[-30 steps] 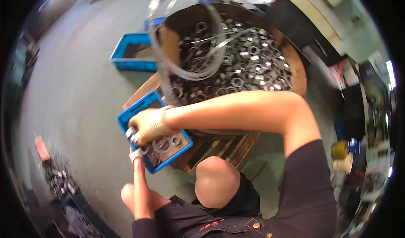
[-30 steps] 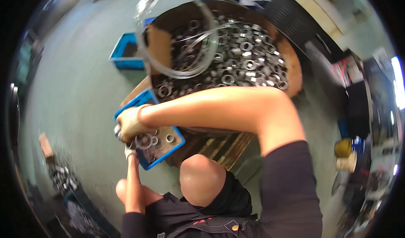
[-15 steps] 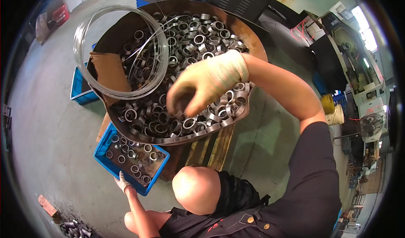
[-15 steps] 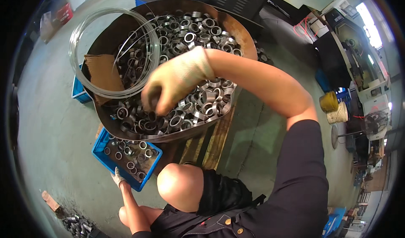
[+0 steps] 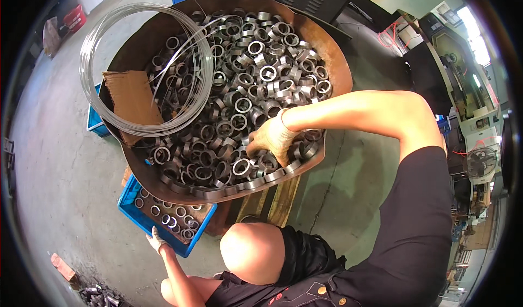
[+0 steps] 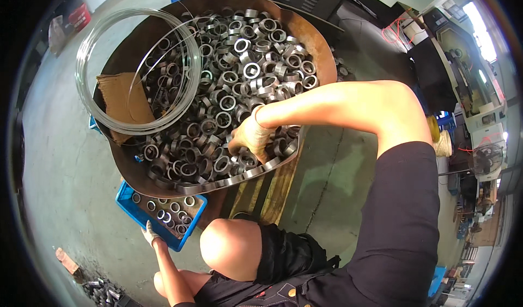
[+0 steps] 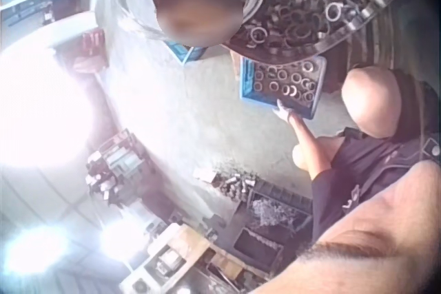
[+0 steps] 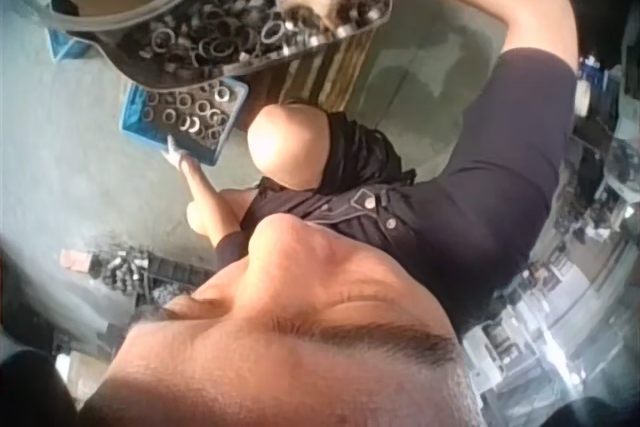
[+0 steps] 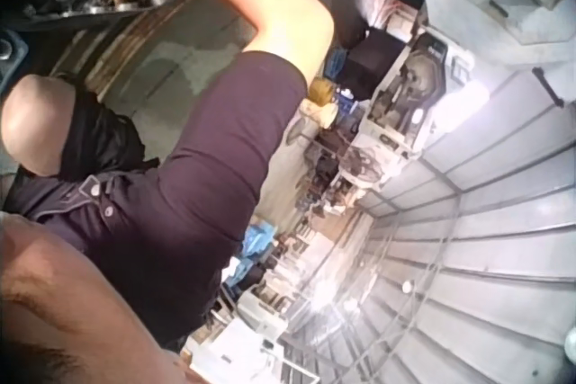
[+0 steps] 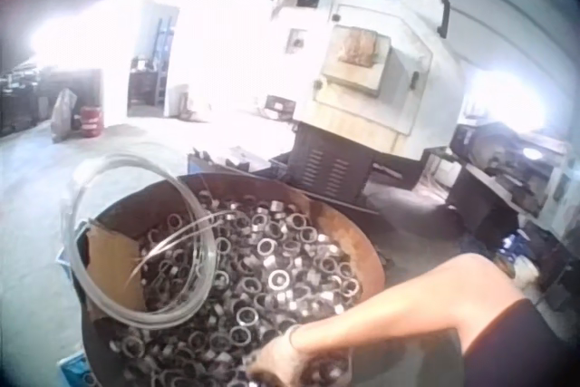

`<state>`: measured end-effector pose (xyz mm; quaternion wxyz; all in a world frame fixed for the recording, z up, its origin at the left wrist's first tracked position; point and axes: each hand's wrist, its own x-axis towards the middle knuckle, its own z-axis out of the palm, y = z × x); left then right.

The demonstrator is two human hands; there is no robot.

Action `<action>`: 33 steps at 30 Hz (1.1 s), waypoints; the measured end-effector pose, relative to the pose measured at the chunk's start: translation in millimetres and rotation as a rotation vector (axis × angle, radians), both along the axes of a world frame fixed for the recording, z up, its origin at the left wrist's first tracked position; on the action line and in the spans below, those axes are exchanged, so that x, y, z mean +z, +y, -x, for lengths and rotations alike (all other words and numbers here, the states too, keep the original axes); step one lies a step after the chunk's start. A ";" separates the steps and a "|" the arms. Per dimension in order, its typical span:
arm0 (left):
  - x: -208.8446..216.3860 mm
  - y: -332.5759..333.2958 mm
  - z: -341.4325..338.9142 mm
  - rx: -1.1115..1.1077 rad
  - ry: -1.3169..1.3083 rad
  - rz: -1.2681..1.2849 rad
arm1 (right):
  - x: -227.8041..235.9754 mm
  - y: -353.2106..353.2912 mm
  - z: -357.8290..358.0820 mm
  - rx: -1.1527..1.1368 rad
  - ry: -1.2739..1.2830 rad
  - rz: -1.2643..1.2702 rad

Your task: The person sits on the floor and transfers small, cylindrical metal parts from a large metal bin into a blue plastic crate. They use gloved hands to pick up handfuls of parts and place them into the crate, repeating this action throughout the video.

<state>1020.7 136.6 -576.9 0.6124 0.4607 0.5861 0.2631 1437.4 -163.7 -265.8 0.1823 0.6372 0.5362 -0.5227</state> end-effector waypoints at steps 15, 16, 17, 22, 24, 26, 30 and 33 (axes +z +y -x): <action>0.7 -7.2 -4.2 -0.020 0.191 -0.135 | -4.0 -7.0 -2.6 -0.196 0.281 0.046; 2.3 -9.9 -9.1 -0.010 0.196 -0.132 | -7.0 -7.6 -4.0 -0.211 0.287 0.077; 5.0 -10.5 -13.3 -0.014 0.221 -0.139 | -9.9 -8.3 -4.9 -0.190 0.247 0.046; 21.3 -19.3 -20.1 -0.019 0.398 -0.206 | -18.5 -15.5 7.6 -0.165 0.083 -0.137; 24.9 -22.5 -24.8 -0.021 0.415 -0.210 | -7.3 -14.9 12.9 -0.212 0.071 -0.119; 24.6 -19.7 -20.3 -0.017 0.421 -0.198 | 9.4 -9.6 14.6 -0.253 0.120 -0.095; 21.9 -21.1 -20.2 -0.021 0.437 -0.215 | 13.0 -19.8 3.3 -0.567 0.330 -0.054; 9.9 -17.0 -19.0 0.014 0.446 -0.249 | 21.0 -20.0 -5.3 -0.937 0.479 0.149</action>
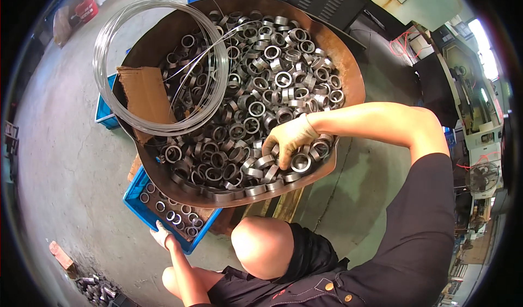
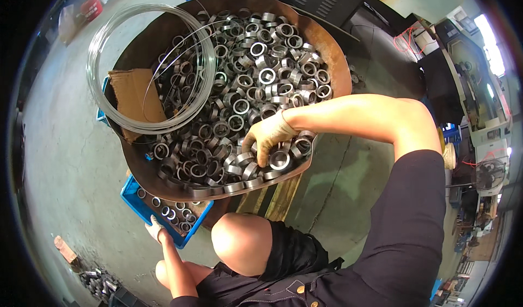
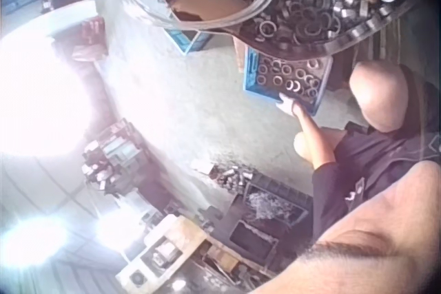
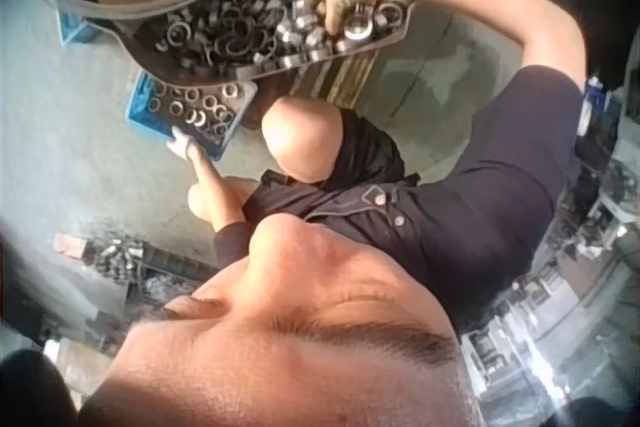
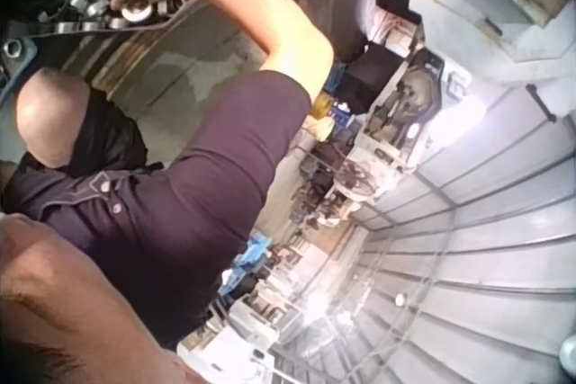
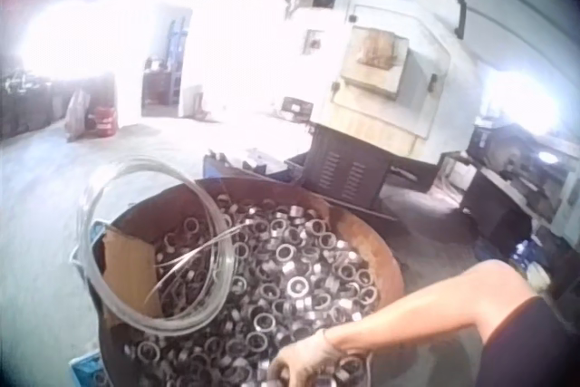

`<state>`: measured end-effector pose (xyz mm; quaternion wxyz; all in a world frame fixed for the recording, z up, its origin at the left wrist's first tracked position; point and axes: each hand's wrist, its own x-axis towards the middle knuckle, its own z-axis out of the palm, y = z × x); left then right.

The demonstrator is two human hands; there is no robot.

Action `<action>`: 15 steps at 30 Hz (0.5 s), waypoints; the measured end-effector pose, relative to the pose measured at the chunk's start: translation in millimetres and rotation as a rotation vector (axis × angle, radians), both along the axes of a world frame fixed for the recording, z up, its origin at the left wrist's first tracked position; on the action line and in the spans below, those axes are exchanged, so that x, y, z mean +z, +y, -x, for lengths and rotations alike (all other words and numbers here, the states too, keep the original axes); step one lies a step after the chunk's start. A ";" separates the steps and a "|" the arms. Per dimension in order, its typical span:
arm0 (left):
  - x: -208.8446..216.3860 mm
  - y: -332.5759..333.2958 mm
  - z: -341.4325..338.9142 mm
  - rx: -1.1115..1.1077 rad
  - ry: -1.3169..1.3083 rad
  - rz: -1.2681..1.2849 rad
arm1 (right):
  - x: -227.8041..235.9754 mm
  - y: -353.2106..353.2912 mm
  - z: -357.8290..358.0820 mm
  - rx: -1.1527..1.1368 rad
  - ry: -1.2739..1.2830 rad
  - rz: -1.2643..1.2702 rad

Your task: The person sits on the floor and transfers small, cylindrical metal parts from a large metal bin into a blue plastic crate. They use gloved hands to pick up handfuls of parts and place them into the crate, repeating this action throughout the video.

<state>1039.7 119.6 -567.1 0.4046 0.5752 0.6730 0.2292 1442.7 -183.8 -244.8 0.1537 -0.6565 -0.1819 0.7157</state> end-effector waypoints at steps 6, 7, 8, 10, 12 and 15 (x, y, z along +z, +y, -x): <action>5.2 -2.1 -2.0 -0.039 -0.013 0.049 | 10.8 18.0 3.5 0.426 -0.004 -0.030; 7.7 -0.7 -7.5 -0.050 0.028 0.021 | 0.7 18.6 0.9 0.465 -0.092 -0.119; 39.2 -17.2 -35.1 -0.033 -0.059 0.127 | -10.5 8.2 -2.3 0.504 -0.163 -0.200; 55.5 -5.4 -15.8 -0.028 0.053 0.056 | 2.2 34.6 12.3 0.548 -0.208 -0.027; 70.2 -5.1 -27.3 -0.107 0.116 0.090 | 8.6 26.6 19.2 0.448 -0.246 -0.056; 41.1 -0.5 -10.4 -0.038 0.197 0.006 | 8.9 26.8 11.9 0.566 -0.237 -0.066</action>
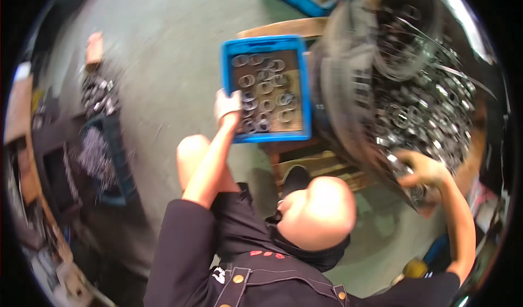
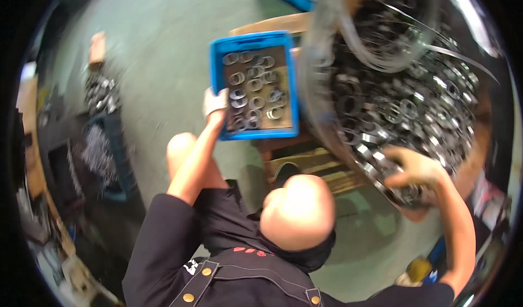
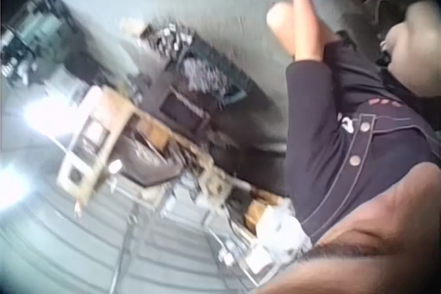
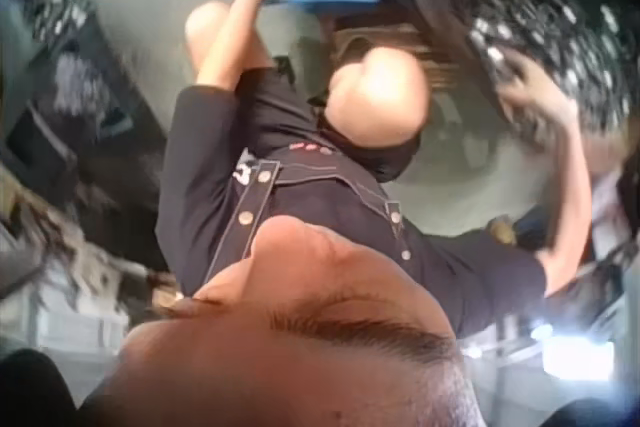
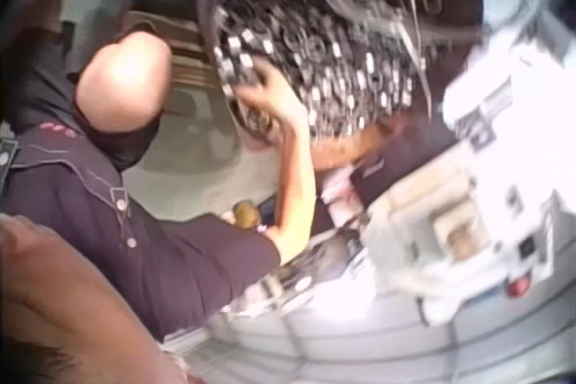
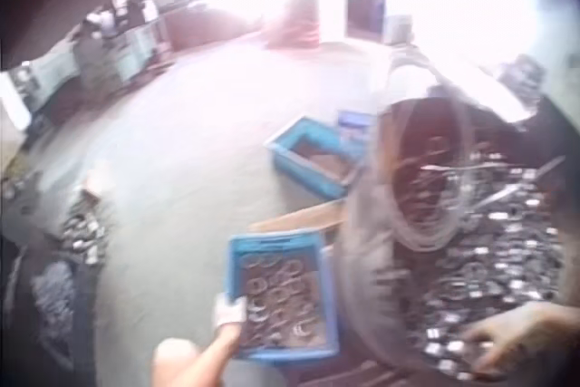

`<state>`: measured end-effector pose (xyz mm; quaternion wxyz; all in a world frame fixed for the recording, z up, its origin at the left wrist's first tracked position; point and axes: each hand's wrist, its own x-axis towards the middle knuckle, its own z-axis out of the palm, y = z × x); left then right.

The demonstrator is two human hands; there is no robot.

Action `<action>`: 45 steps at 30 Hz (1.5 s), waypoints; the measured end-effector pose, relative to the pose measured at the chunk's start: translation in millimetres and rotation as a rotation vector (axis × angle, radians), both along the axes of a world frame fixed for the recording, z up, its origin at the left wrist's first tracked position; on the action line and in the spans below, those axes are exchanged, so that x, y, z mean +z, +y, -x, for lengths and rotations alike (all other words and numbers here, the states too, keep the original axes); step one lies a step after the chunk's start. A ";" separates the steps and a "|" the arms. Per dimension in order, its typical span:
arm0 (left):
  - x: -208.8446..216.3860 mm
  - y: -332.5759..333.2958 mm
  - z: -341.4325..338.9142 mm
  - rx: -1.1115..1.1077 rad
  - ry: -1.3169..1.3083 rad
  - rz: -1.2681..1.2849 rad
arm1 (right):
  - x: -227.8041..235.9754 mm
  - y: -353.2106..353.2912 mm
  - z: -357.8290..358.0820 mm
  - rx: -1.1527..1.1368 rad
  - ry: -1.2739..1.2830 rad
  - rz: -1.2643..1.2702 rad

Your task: The person sits on the floor and transfers small, cylindrical metal parts from a large metal bin into a blue plastic crate. They use gloved hands to pick up handfuls of parts and place them into the crate, repeating this action throughout the video.

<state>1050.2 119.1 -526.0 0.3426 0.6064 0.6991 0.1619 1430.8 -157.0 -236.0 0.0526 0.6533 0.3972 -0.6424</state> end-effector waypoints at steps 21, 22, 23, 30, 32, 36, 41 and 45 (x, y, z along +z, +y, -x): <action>7.6 -13.3 -11.7 0.068 0.073 0.062 | 44.2 -13.2 17.9 -0.619 0.144 -0.269; 9.3 -13.7 -10.0 0.062 0.084 0.088 | 45.4 -9.4 21.5 -0.650 0.207 -0.343; 0.5 -11.6 -5.2 0.053 0.073 0.091 | 51.8 -3.7 29.1 -0.788 0.281 -0.387; -0.7 -11.8 -2.8 0.026 -0.013 0.107 | 79.1 12.4 28.8 -0.932 0.627 -0.794; 0.3 -12.3 -5.1 0.010 -0.047 0.098 | 89.9 23.0 27.4 -0.843 0.673 -0.807; -6.9 -11.8 -0.2 0.024 -0.045 0.082 | 106.3 89.2 85.9 -0.409 0.205 -0.919; -24.2 -12.2 12.4 0.019 -0.195 0.089 | 98.4 148.6 151.7 -0.587 0.330 -0.464; -28.8 -9.6 10.7 0.033 -0.284 0.058 | 75.6 172.8 165.8 -0.285 0.269 -0.355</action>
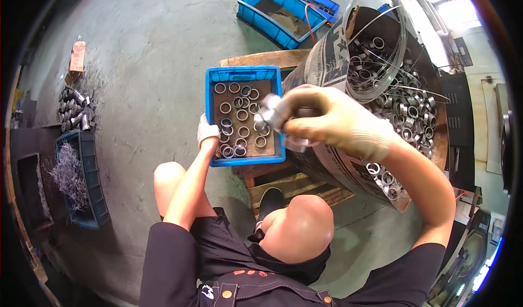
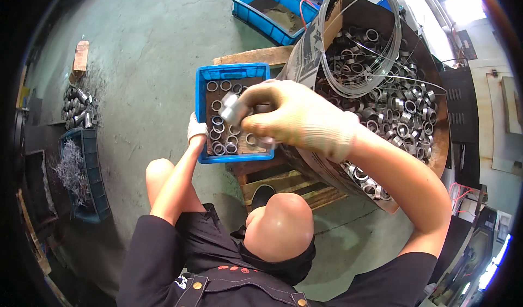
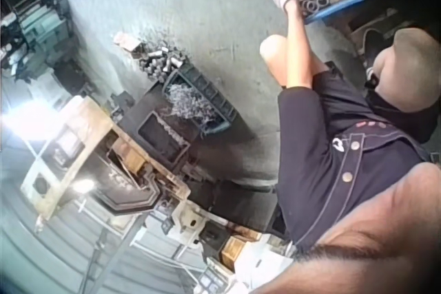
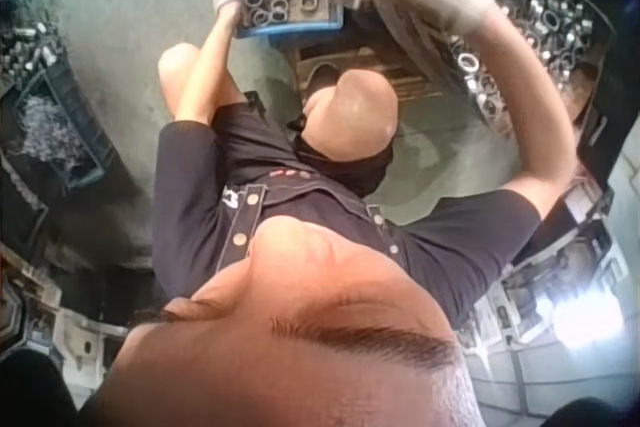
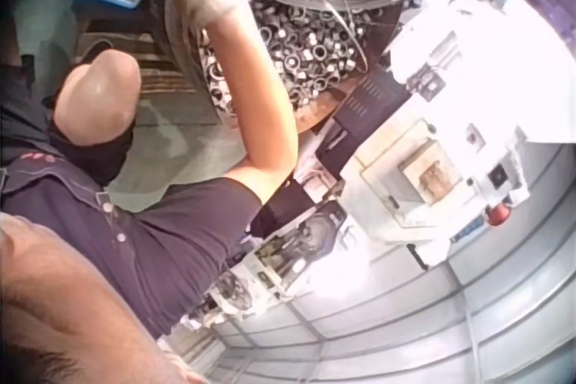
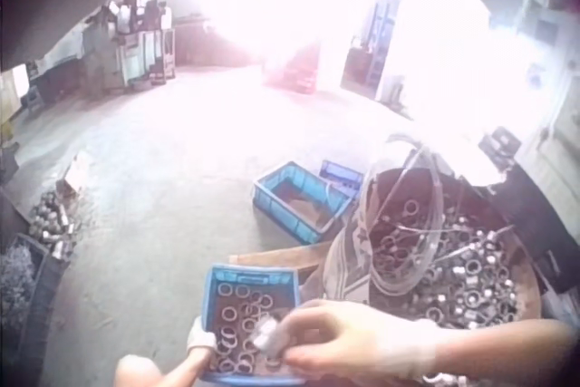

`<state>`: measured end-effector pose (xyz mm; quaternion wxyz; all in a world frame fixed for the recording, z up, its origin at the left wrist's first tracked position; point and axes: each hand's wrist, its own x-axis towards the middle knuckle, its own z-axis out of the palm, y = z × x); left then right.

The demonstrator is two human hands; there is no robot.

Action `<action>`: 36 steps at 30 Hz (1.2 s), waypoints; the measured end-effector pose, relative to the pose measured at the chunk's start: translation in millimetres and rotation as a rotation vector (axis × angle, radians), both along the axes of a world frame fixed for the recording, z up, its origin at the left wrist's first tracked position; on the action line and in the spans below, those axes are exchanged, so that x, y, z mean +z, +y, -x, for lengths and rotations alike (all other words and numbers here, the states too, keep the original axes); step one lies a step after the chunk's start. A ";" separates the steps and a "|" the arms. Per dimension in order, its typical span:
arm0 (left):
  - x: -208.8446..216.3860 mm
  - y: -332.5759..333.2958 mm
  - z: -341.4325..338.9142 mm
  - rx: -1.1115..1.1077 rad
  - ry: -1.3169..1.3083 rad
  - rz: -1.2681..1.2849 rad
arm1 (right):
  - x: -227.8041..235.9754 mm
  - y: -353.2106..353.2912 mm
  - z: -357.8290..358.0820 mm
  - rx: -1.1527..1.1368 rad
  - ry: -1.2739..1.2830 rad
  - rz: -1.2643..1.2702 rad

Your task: The person sits on the floor and transfers small, cylindrical metal parts from a large metal bin into a blue plastic crate. They use gloved hands to pick up handfuls of parts and place them into the crate, repeating this action throughout the video.

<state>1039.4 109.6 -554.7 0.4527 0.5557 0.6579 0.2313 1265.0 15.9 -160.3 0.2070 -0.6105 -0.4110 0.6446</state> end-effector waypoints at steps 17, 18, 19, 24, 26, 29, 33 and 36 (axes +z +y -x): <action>-27.1 11.2 10.3 -0.012 -0.141 0.000 | 26.5 -118.4 -155.4 -0.154 -0.491 -0.289; -17.2 3.1 -2.9 -0.019 -0.160 0.043 | 12.1 -130.9 -174.9 -0.032 -0.632 -0.136; -11.3 0.3 -7.8 -0.018 -0.159 0.081 | -16.7 -146.1 -189.1 -0.033 -0.623 -0.024; -34.2 11.7 7.9 0.059 -0.126 -0.020 | -117.2 -138.2 -193.0 0.161 -0.400 -0.146; -28.3 12.1 9.7 0.036 -0.154 -0.011 | -120.3 -135.6 -184.7 0.343 -0.603 -0.184; -11.6 4.0 2.6 0.020 -0.131 0.094 | -106.7 -137.0 -151.4 0.415 -0.789 0.015; -1.2 6.2 1.8 0.036 -0.100 0.146 | -113.4 -144.1 -119.7 0.293 -0.893 0.018; -6.9 9.6 0.6 0.036 -0.168 0.123 | -108.4 -138.4 -110.3 0.249 -0.963 0.094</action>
